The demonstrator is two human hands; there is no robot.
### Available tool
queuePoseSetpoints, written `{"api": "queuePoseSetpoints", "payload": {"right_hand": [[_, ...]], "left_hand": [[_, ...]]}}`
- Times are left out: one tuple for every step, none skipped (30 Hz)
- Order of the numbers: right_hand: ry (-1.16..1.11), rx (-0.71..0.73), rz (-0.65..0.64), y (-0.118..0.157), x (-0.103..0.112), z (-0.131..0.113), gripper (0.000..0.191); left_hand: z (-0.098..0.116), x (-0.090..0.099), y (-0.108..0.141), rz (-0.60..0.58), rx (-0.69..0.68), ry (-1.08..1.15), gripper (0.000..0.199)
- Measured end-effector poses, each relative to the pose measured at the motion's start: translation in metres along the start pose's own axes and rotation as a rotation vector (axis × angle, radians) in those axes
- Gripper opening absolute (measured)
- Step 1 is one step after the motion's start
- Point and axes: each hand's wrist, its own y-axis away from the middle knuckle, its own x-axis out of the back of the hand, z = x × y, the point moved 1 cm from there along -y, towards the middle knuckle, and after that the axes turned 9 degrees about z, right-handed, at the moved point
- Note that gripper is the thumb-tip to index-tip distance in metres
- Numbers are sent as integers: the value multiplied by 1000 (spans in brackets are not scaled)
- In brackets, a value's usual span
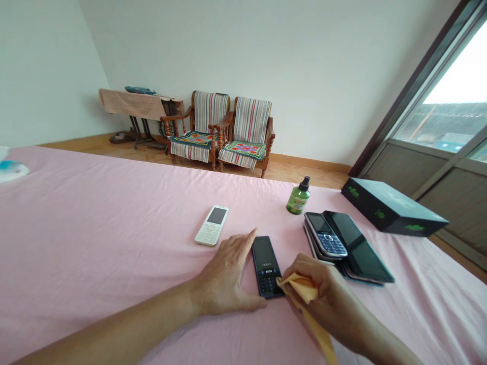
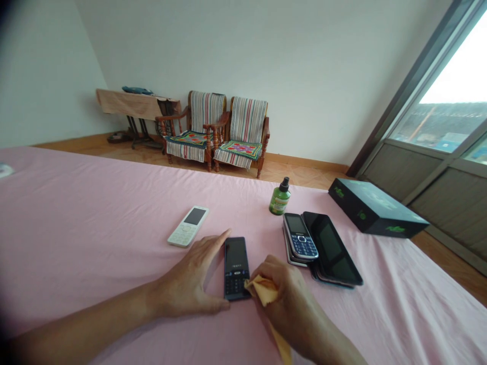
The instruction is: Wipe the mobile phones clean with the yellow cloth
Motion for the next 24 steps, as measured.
{"api": "queuePoseSetpoints", "payload": {"right_hand": [[26, -6, 6, 0, 2, 2, 18], [46, -6, 12, 1, 3, 3, 18], [60, -2, 15, 1, 4, 4, 18], [70, 2, 10, 2, 3, 5, 19], [77, 5, 5, 3, 3, 5, 20], [81, 8, -1, 4, 2, 5, 20], [83, 8, -7, 5, 1, 5, 21], [85, 8, -8, 6, 0, 4, 21], [88, 10, -8, 6, -2, 4, 21], [90, 13, -7, 7, -3, 4, 22], [92, 17, -7, 7, -4, 3, 22], [90, 23, -6, 7, -6, 3, 22], [87, 28, -6, 7, -8, 2, 22], [80, 36, -7, 7, -10, 2, 22], [72, 45, -5, 7, -11, 1, 22], [65, 55, -2, 7, -13, 0, 22], [60, 65, 2, 7, -15, -1, 22], [57, 75, 6, 7, -16, -2, 23], [55, 84, 12, 7, -17, -2, 23], [53, 91, 17, 8, -19, -3, 23], [50, 97, 23, 8, -20, -3, 24], [46, 103, 27, 8, -22, -2, 25], [43, 113, 31, 8, -23, -2, 25], [41, 124, 31, 8, -25, -1, 25]], "left_hand": [[1, 0, 0, 1, 0, -4, 124], [1, 1, 0, -1, 1, -7, 124], [2, 1, 0, -4, 4, -8, 123], [2, 1, 0, -9, 9, -9, 123], [2, 2, 0, -12, 14, -9, 123], [2, 2, 0, -15, 18, -7, 123], [1, 2, 0, -17, 20, -5, 123], [1, 2, 0, -18, 20, -2, 123], [0, 1, -1, -21, 20, 0, 124], [-1, 1, -1, -23, 20, 1, 124], [-1, 1, -1, -25, 19, 4, 125], [-1, 1, -1, -26, 17, 7, 125], [-1, 1, -1, -25, 16, 8, 125], [0, 1, -1, -24, 14, 8, 125], [1, 2, -1, -24, 12, 6, 124], [1, 2, -1, -25, 11, 2, 123], [2, 3, -1, -28, 12, -3, 122], [3, 3, -1, -30, 12, -7, 121], [4, 3, -1, -30, 11, -8, 121], [4, 3, -1, -27, 7, -7, 120], [5, 3, -1, -21, 0, -5, 120], [5, 3, -1, -15, -8, -2, 119], [4, 2, -1, -8, -14, 1, 119], [4, 2, -1, -2, -16, 4, 119]]}}
